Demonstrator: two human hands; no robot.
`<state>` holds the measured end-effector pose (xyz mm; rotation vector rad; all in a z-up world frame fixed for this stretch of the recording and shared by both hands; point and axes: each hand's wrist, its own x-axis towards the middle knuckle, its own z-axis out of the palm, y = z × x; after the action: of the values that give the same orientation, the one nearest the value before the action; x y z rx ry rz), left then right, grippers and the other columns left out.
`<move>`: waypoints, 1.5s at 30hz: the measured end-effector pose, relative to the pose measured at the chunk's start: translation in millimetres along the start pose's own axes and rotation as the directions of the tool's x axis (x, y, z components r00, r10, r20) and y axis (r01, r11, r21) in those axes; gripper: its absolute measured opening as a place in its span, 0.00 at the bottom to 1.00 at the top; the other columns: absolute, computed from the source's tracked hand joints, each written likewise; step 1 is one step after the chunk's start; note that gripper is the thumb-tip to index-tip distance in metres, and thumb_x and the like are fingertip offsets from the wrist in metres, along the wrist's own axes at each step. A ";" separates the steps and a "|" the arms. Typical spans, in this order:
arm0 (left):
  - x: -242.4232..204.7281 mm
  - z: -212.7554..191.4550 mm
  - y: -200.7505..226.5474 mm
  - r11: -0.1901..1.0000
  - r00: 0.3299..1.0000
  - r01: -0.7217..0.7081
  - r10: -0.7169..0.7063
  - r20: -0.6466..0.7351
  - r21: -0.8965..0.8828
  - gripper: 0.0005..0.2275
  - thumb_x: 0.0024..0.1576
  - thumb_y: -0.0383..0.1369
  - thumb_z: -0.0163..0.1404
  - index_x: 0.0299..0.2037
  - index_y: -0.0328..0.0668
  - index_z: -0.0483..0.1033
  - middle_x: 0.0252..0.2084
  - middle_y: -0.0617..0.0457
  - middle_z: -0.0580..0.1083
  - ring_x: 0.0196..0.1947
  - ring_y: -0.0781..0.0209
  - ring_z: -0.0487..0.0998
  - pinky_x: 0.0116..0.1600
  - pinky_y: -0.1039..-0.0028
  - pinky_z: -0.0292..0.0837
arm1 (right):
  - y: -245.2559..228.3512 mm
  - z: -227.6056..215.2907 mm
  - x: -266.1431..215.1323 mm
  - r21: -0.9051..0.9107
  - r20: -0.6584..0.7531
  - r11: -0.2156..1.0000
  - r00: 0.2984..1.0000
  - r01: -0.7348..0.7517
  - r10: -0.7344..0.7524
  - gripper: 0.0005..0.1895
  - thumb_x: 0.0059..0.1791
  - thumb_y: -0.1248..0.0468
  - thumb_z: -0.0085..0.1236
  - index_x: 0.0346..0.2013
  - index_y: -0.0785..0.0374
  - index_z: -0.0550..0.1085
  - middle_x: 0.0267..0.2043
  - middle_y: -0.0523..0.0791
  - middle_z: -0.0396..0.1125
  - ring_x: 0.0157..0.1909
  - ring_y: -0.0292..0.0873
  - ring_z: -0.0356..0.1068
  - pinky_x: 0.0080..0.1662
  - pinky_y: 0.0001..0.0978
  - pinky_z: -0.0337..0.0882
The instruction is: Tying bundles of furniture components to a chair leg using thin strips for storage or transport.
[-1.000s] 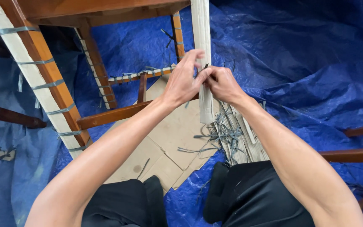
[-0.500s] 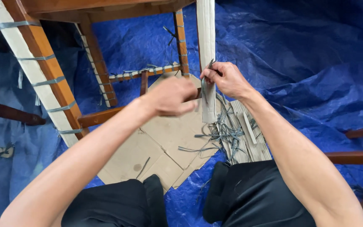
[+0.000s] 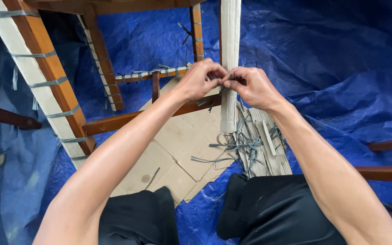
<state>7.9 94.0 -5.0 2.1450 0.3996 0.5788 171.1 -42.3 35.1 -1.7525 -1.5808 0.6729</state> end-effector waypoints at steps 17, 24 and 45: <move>1.5 24.0 -18.9 0.827 0.833 0.553 -0.553 0.034 -0.099 0.27 0.59 0.54 0.40 0.26 0.38 0.82 0.27 0.46 0.77 0.28 0.59 0.75 0.40 0.68 0.71 | 7.4 23.1 -4.5 -0.528 -0.198 0.745 0.794 0.408 -0.575 0.07 0.51 0.73 0.61 0.38 0.66 0.69 0.38 0.49 0.68 0.44 0.53 0.70 0.43 0.42 0.72; 8.6 37.5 -16.1 0.671 0.733 0.662 -0.673 0.101 -0.334 0.30 0.57 0.60 0.42 0.29 0.36 0.82 0.28 0.52 0.77 0.28 0.62 0.73 0.37 0.71 0.70 | 3.6 22.4 -9.1 -0.471 -0.215 0.762 0.780 0.444 -0.587 0.08 0.49 0.75 0.61 0.39 0.66 0.70 0.38 0.50 0.68 0.43 0.53 0.70 0.44 0.41 0.72; -20.0 33.7 9.1 0.743 0.660 0.564 -0.668 -0.345 -0.360 0.14 0.55 0.41 0.57 0.34 0.36 0.82 0.28 0.53 0.79 0.28 0.65 0.76 0.39 0.68 0.73 | 5.9 11.5 -32.7 -0.665 -0.242 0.718 0.851 0.205 -0.466 0.04 0.52 0.69 0.59 0.41 0.64 0.77 0.36 0.49 0.73 0.40 0.49 0.75 0.40 0.39 0.74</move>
<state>9.8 57.0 -20.7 1.4850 1.2230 0.6733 161.9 -73.3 21.2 -1.7858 -1.8745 -0.4383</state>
